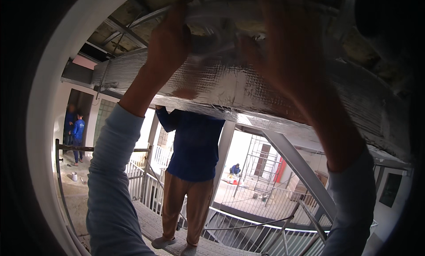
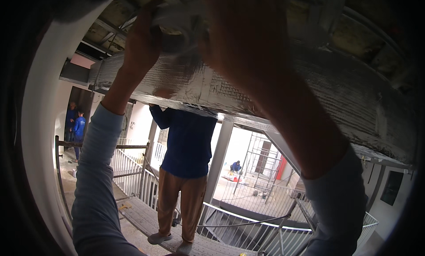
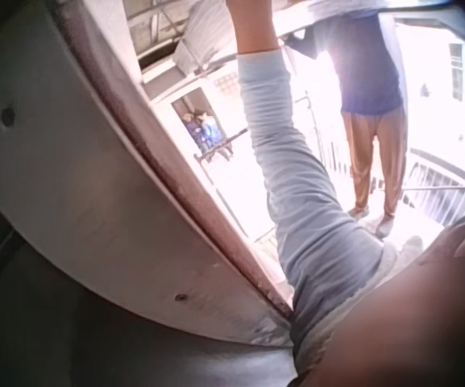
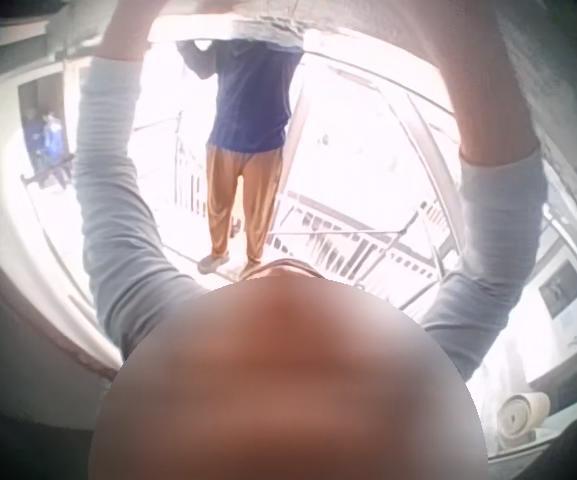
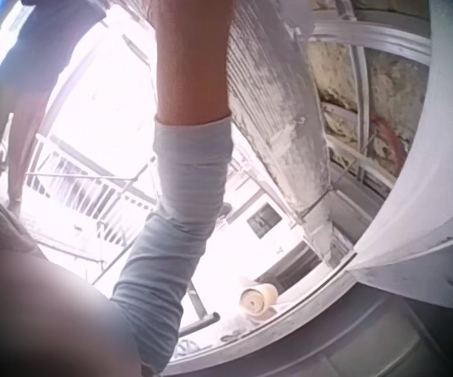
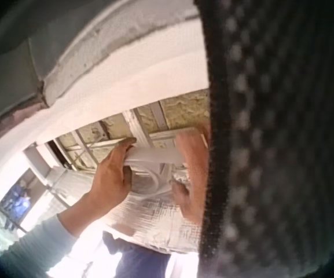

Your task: The person stands on a ladder and applies silver duct tape to a large flexible duct on the ceiling. They tear off pieces of tape and press them along the duct seams to seal them. Another person is visible nearby on the floor.

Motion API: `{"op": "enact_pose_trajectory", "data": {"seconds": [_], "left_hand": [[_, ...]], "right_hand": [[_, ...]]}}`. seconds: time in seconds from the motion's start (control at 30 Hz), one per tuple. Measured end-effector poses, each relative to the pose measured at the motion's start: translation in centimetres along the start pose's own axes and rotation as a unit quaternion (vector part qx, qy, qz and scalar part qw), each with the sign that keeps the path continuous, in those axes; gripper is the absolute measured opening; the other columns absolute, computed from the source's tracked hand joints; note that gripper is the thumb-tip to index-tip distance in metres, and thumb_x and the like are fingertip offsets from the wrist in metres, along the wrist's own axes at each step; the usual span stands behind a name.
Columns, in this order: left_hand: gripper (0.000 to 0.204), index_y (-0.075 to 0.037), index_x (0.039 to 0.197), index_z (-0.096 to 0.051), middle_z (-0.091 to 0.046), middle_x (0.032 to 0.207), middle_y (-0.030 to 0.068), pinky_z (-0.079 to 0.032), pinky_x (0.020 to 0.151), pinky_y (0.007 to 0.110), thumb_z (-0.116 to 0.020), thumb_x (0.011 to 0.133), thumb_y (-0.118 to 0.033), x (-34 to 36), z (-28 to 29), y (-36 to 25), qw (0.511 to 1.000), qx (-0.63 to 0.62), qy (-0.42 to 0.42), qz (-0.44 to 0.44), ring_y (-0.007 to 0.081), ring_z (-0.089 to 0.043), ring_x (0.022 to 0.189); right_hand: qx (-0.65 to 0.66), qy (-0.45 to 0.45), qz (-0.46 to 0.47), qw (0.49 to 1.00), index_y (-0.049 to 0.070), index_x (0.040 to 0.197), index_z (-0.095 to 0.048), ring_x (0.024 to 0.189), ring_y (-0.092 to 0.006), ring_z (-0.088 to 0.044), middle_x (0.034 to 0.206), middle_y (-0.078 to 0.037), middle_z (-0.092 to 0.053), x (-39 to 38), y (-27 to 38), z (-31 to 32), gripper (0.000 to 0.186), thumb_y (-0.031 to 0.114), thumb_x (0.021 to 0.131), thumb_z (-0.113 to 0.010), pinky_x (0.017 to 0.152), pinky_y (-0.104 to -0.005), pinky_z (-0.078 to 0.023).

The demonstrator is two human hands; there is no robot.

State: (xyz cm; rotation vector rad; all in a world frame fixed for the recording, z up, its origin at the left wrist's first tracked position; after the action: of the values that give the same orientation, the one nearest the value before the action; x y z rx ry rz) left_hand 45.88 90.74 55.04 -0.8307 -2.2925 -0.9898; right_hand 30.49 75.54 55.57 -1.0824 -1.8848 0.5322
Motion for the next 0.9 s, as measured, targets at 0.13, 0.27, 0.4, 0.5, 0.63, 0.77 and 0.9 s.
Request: {"op": "enact_pose_trajectory", "data": {"seconds": [0.13, 0.27, 0.4, 0.5, 0.63, 0.77, 0.9], "left_hand": [[0.054, -0.005, 0.141, -0.052, -0.069, 0.118, 0.0269, -0.058, 0.090, 0.049, -0.058, 0.088, 0.004, 1.1, 0.4, -1.0, 0.999, 0.024, -0.015, -0.028, 0.0436, -0.069, 0.107], [0.064, -0.005, 0.143, -0.045, -0.069, 0.113, 0.0270, -0.058, 0.084, 0.051, -0.053, 0.082, 0.012, 2.4, 0.0, -1.7, 1.000, 0.019, 0.000, 0.003, 0.0448, -0.070, 0.100], [0.066, -0.006, 0.145, -0.042, -0.069, 0.114, 0.0268, -0.059, 0.080, 0.051, -0.055, 0.082, 0.009, 3.5, -0.2, -2.0, 0.999, 0.016, -0.015, 0.023, 0.0455, -0.070, 0.096], [0.066, -0.006, 0.146, -0.042, -0.069, 0.113, 0.0263, -0.059, 0.077, 0.051, -0.057, 0.083, 0.007, 3.9, -0.4, -2.3, 0.999, -0.010, -0.046, 0.024, 0.0462, -0.070, 0.093], [0.065, -0.006, 0.146, -0.041, -0.071, 0.108, 0.0266, -0.059, 0.078, 0.052, -0.058, 0.084, 0.005, 3.7, -1.1, -2.4, 0.997, -0.001, -0.039, 0.060, 0.0475, -0.071, 0.090], [0.061, -0.006, 0.144, -0.043, -0.072, 0.102, 0.0264, -0.059, 0.078, 0.053, -0.061, 0.086, 0.001, 3.3, -1.7, -2.1, 0.996, 0.014, -0.011, 0.086, 0.0480, -0.071, 0.089], [0.057, -0.005, 0.141, -0.046, -0.073, 0.100, 0.0263, -0.059, 0.077, 0.053, -0.063, 0.087, -0.002, 3.3, -1.6, -1.1, 0.994, 0.029, 0.011, 0.100, 0.0473, -0.071, 0.089]], "right_hand": [[-0.042, 0.015, -0.038, 0.998, 0.001, 0.138, -0.056, 0.117, -0.0396, -0.063, 0.126, -0.020, -0.065, 2.8, -4.9, -2.3, 0.056, 0.038, 0.097, -0.068, 0.107, -0.0553, -0.045], [-0.083, 0.049, -0.061, 0.993, 0.001, 0.138, -0.056, 0.117, -0.0395, -0.064, 0.126, -0.020, -0.066, 3.7, -9.0, -2.7, 0.055, 0.037, 0.097, -0.068, 0.107, -0.0552, -0.045], [-0.119, 0.091, -0.082, 0.985, 0.002, 0.138, -0.057, 0.117, -0.0395, -0.064, 0.126, -0.019, -0.066, 3.9, -12.6, -2.2, 0.055, 0.036, 0.097, -0.068, 0.107, -0.0550, -0.045], [-0.140, 0.117, -0.094, 0.979, 0.002, 0.138, -0.057, 0.116, -0.0394, -0.064, 0.126, -0.019, -0.066, 3.6, -15.3, -2.0, 0.054, 0.036, 0.097, -0.068, 0.107, -0.0550, -0.046], [-0.165, 0.150, -0.101, 0.970, 0.003, 0.138, -0.057, 0.116, -0.0394, -0.064, 0.126, -0.019, -0.066, 2.8, -18.1, -1.8, 0.053, 0.035, 0.097, -0.068, 0.107, -0.0548, -0.046], [-0.184, 0.170, -0.096, 0.963, 0.003, 0.138, -0.057, 0.116, -0.0393, -0.065, 0.126, -0.019, -0.066, 1.9, -19.1, -1.2, 0.052, 0.034, 0.097, -0.068, 0.107, -0.0547, -0.046], [-0.198, 0.179, -0.089, 0.960, 0.003, 0.138, -0.058, 0.115, -0.0393, -0.065, 0.126, -0.019, -0.067, 1.2, -19.2, -1.1, 0.051, 0.033, 0.097, -0.068, 0.107, -0.0546, -0.046]]}}
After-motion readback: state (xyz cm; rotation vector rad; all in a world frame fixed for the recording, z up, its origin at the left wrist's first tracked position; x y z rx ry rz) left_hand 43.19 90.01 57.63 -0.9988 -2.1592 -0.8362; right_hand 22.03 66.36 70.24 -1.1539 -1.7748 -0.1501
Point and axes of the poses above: each hand's wrist, its own x-axis towards the middle knuckle, its own z-axis out of the back of the hand, y = z × x, the point moved 6 cm from there along x, towards the middle knuckle
